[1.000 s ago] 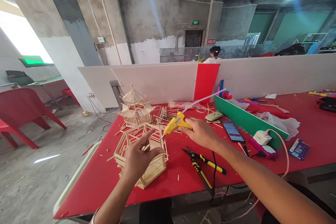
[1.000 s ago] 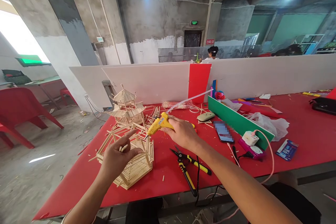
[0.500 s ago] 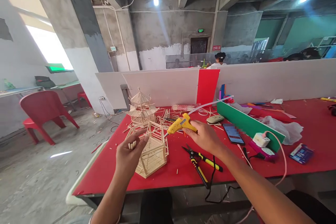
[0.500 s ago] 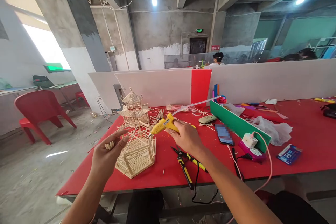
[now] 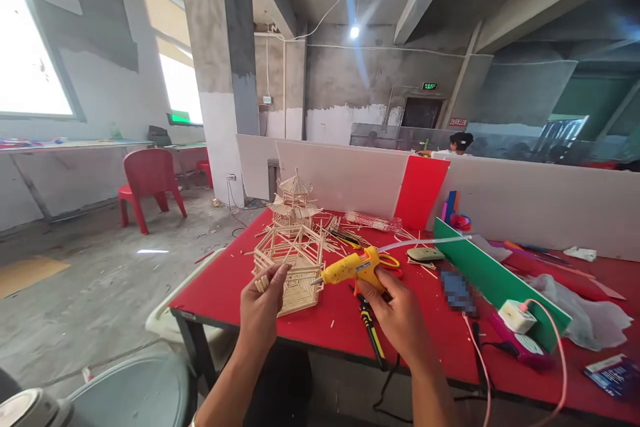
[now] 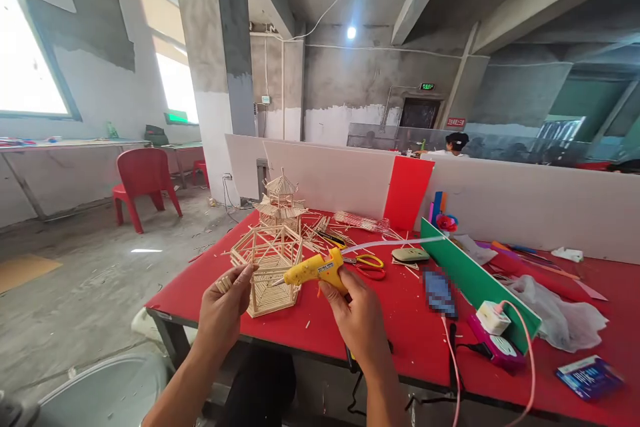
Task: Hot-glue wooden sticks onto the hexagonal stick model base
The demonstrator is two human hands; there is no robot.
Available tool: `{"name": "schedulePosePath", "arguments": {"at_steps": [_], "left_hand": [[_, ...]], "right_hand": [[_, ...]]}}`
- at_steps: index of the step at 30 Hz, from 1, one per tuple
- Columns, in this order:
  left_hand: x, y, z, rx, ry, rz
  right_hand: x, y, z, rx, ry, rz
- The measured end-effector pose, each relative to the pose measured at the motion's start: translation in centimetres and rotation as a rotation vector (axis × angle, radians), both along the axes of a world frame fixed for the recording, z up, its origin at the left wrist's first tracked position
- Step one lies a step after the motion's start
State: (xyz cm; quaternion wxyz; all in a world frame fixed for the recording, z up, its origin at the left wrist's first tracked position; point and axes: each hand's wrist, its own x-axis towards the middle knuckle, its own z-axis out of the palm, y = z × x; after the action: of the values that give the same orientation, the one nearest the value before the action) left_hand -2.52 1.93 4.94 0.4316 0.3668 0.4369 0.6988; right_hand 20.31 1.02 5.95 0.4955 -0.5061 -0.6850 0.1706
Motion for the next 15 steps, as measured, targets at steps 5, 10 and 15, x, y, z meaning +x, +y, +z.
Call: {"name": "schedulePosePath", "arguments": {"at_steps": [5,10,15], "left_hand": [[0.1,-0.6,0.5,-0.004,-0.022,0.002],[-0.7,-1.3,0.4,0.01,-0.053,0.019],[-1.4,-2.4,-0.4,-0.027,-0.078,0.041]], "right_hand": [[-1.1,-0.3,0.0,0.0,0.052,-0.048],[-2.3,-0.8,0.2,0.016,0.079,-0.015],[-3.6,-2.2,0.8,0.033,0.087,0.016]]}}
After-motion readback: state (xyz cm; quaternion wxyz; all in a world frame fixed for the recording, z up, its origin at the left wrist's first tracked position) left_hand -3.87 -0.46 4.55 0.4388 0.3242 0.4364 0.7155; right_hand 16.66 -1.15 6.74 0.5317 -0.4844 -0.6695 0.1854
